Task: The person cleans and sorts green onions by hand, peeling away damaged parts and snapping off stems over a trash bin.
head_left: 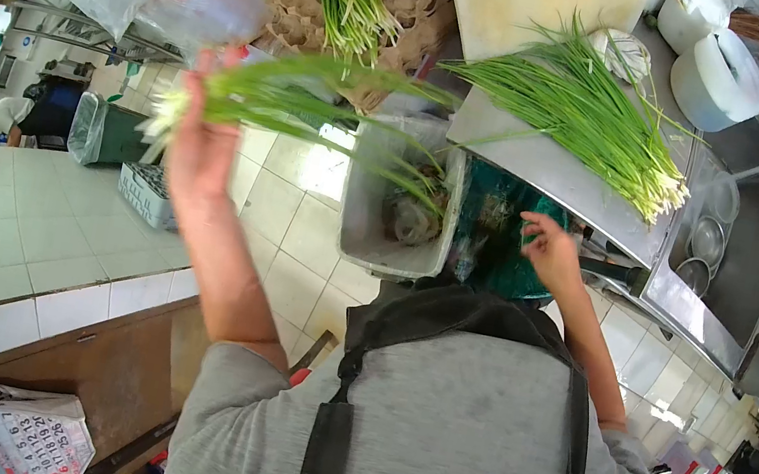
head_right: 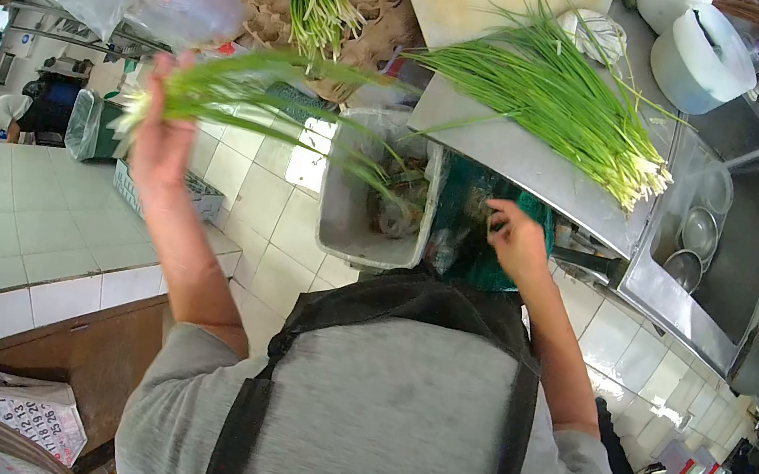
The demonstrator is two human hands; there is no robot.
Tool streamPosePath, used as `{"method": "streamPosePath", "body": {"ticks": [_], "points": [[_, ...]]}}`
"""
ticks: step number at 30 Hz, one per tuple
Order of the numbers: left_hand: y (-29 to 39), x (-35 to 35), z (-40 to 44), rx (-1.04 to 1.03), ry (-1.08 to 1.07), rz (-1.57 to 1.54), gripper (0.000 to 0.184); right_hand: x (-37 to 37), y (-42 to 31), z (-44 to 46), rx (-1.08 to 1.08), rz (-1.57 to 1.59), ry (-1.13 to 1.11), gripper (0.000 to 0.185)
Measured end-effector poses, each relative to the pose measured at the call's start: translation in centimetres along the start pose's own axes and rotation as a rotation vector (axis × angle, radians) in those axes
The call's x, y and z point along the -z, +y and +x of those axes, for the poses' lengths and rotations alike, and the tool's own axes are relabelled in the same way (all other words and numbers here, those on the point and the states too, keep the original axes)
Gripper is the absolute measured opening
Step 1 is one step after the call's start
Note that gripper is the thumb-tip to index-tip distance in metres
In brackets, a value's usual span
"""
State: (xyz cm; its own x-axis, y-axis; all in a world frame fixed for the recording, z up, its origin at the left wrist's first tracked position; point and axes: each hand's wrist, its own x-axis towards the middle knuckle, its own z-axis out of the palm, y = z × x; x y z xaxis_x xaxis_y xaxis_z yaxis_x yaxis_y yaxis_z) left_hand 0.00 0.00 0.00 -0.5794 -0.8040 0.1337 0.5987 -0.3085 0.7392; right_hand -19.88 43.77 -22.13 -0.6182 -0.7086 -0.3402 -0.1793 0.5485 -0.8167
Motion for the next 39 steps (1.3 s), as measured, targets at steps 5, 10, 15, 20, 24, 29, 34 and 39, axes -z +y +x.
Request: {"method": "streamPosePath", "body": {"ticks": [5,10,15,20,24,29,34,39], "points": [[4.8,-10.4,5.0,-0.478,-0.15,0.25,0.043,0.9,1.1,-2.0,-0.084,-0.222,0.057,0.054],[-0.6,-16.2,11.8,-1.178,-0.076,1.054,0.031,-0.8,2.1,-1.6,0.013,-0.176,0.174,0.044],[-14.7,-4.9,20.7,-0.846,-0.429,0.899,0.036,-0.4,2.3,-3.7,-0.014,-0.201,0.217,0.038],[-19.4,1.7,21.6,-0.851,-0.822,1.349,0.031,0.2,5.0,-4.8,-0.106,-0.148,0.204,0.037],[-14.9,-1.6,19.1,-0.793,-0.896,1.867,0.039,0.5,5.7,-4.9,-0.105,-0.188,0.195,0.036],[-12.7,-4.2,18.5,-0.204,-1.03,1.808,0.054,1.3,3.1,-3.0,-0.104,-0.194,0.094,0.038],[-12.2,-2.8,18.8,0.104,-1.0,1.731,0.061,0.4,2.9,-1.5,-0.171,-0.341,0.064,0.042],[-12.9,-1.3,18.2,-0.446,-0.872,1.685,0.042,-1.6,3.9,-2.6,0.09,-0.335,0.196,0.049]]}}
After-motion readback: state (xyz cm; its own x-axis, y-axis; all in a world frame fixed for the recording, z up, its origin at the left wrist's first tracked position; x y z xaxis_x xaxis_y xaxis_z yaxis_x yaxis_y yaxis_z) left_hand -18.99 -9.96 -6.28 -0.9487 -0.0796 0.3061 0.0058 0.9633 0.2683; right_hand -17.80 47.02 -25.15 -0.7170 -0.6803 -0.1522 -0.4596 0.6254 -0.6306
